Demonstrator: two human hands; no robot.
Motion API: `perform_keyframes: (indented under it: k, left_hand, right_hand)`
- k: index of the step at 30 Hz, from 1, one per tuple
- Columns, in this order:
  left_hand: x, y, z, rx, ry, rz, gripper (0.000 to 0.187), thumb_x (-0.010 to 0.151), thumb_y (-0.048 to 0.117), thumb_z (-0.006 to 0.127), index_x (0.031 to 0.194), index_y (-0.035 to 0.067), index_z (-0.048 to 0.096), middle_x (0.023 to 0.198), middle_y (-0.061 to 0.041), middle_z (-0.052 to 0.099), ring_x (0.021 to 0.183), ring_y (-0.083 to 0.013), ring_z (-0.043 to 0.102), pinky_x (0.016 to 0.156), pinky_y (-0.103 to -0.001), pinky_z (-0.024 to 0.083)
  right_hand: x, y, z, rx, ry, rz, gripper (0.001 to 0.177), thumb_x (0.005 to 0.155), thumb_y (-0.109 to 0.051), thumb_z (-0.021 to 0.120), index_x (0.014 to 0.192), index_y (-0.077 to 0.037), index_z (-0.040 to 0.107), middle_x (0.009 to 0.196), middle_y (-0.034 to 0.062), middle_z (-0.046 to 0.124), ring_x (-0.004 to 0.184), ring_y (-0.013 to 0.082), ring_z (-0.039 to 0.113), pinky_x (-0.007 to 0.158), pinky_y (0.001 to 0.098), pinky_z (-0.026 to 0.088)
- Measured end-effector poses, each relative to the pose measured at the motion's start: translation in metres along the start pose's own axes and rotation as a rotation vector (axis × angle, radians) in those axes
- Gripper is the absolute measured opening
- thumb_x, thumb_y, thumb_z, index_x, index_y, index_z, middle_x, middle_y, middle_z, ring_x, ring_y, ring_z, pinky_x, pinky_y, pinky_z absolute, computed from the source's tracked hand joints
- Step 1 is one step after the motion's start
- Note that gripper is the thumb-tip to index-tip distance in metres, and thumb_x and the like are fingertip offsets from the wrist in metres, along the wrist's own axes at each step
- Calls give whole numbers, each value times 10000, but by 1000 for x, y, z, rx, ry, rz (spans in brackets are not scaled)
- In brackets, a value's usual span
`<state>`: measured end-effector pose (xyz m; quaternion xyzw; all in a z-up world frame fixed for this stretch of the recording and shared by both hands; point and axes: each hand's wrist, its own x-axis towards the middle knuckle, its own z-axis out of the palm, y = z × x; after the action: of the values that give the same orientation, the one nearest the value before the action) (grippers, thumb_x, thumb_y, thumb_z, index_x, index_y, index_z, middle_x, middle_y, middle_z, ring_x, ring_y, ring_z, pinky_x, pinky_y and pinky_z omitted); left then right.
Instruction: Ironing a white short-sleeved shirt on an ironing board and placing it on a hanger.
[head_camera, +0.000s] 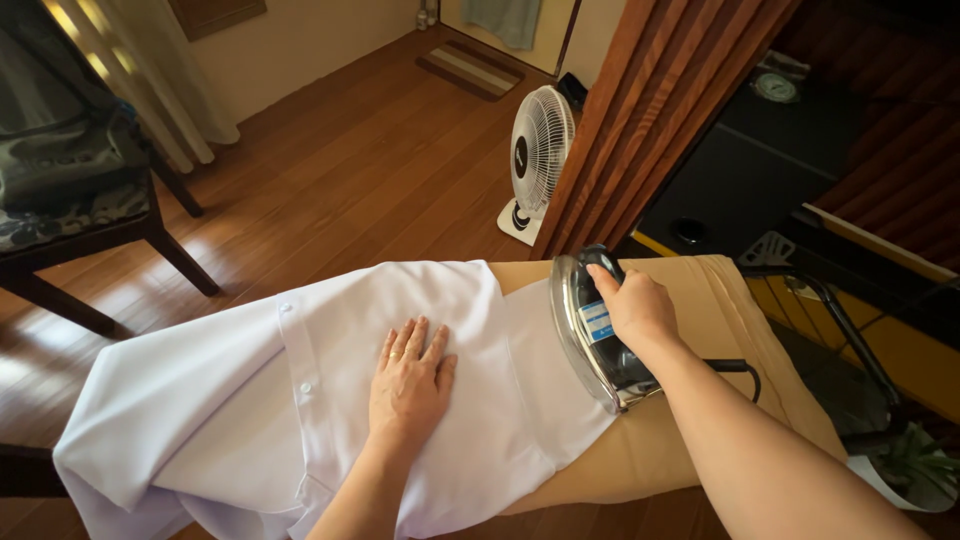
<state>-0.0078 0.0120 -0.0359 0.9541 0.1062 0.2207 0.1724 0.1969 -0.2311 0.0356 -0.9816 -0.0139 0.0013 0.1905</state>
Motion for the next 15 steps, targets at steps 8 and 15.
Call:
perform_keyframes:
  k: [8,15]
  left_hand:
    - [-1,-1,1,-2,-4,0,451,965,350,538,1339,122,643,1460,-167,549,1409,-304,440,1202,-440,261]
    - [-1,1,-4,-8,-36,-15,445,981,346,515,1350,128,636,1475,-154,538,1430,-289,422,1213,-427,245]
  right_hand:
    - [-3,29,-7,-2,19,120,737,947,-691,539,932,21,729,951,267,736,933,437,708,833,522,553]
    - [-22,71,-25,-27,39,176,776,973,-698,496,910,42,718,802,252,738,717,399,744,744,499,581]
